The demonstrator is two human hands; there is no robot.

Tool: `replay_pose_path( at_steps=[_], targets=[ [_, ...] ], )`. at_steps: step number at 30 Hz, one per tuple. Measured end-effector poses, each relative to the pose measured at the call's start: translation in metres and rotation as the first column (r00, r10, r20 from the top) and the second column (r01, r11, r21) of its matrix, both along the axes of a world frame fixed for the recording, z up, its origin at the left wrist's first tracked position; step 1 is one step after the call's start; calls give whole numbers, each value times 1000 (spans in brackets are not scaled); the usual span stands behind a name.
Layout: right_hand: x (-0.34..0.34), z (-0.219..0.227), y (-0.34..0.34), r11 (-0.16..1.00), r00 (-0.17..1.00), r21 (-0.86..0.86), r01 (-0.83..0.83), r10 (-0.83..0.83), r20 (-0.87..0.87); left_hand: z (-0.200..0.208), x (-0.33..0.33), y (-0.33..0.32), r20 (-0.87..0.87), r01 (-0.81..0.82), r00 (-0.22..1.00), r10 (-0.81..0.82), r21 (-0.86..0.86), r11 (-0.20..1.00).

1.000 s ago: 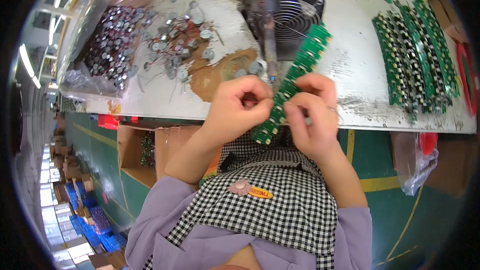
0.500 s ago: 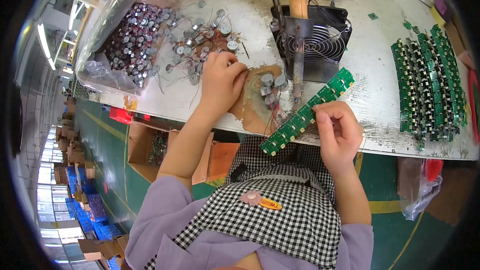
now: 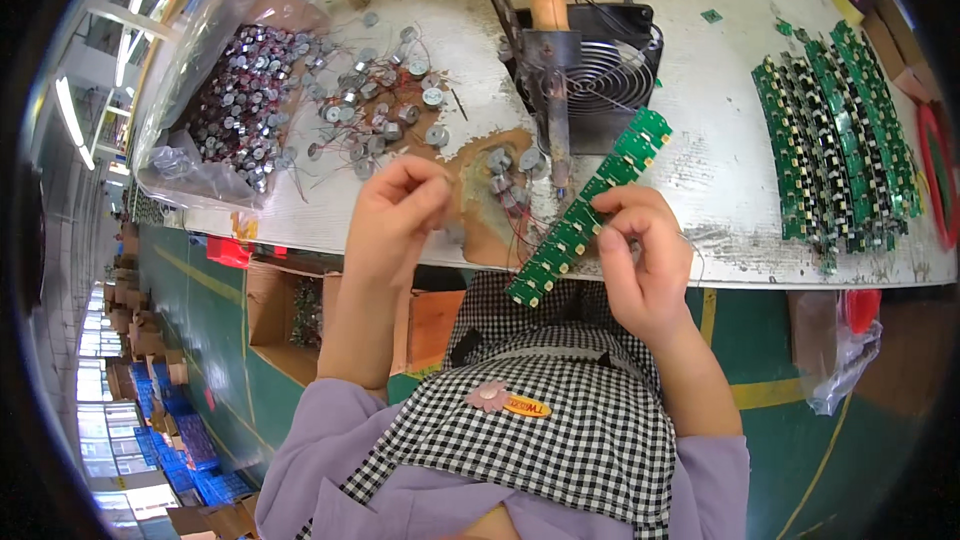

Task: The person attaches small components with wires onto green circuit board strips by hand, breaks the strips into individual circuit boards, and places the boards into a box.

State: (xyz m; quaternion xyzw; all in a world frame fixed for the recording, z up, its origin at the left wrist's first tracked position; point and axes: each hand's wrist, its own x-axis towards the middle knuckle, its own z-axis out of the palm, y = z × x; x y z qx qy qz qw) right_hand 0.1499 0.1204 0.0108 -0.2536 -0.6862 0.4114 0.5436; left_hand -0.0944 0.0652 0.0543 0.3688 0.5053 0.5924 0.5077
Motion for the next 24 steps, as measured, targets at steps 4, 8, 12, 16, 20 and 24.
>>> replay_pose_path(
  at_steps=[4,8,12,16,20,24],
  targets=[
    [-6,11,5,970,983,239,32,-73,166,-2,40,-5,-135,71,987,-85,-102,992],
    [-4,9,2,982,988,186,23,-50,145,-9,58,-5,-465,52,885,-15,66,996],
    [1,2,3,985,994,170,-41,23,102,-12,62,-2,-531,34,847,19,90,995],
    [3,0,3,985,995,158,-76,64,80,-18,61,-1,-491,58,869,64,228,972],
    [1,2,2,984,994,164,-64,48,103,-18,67,4,-501,99,865,35,239,966],
    [1,14,3,969,988,246,-39,0,156,-21,70,9,-344,112,936,-79,79,990]
  ],
)
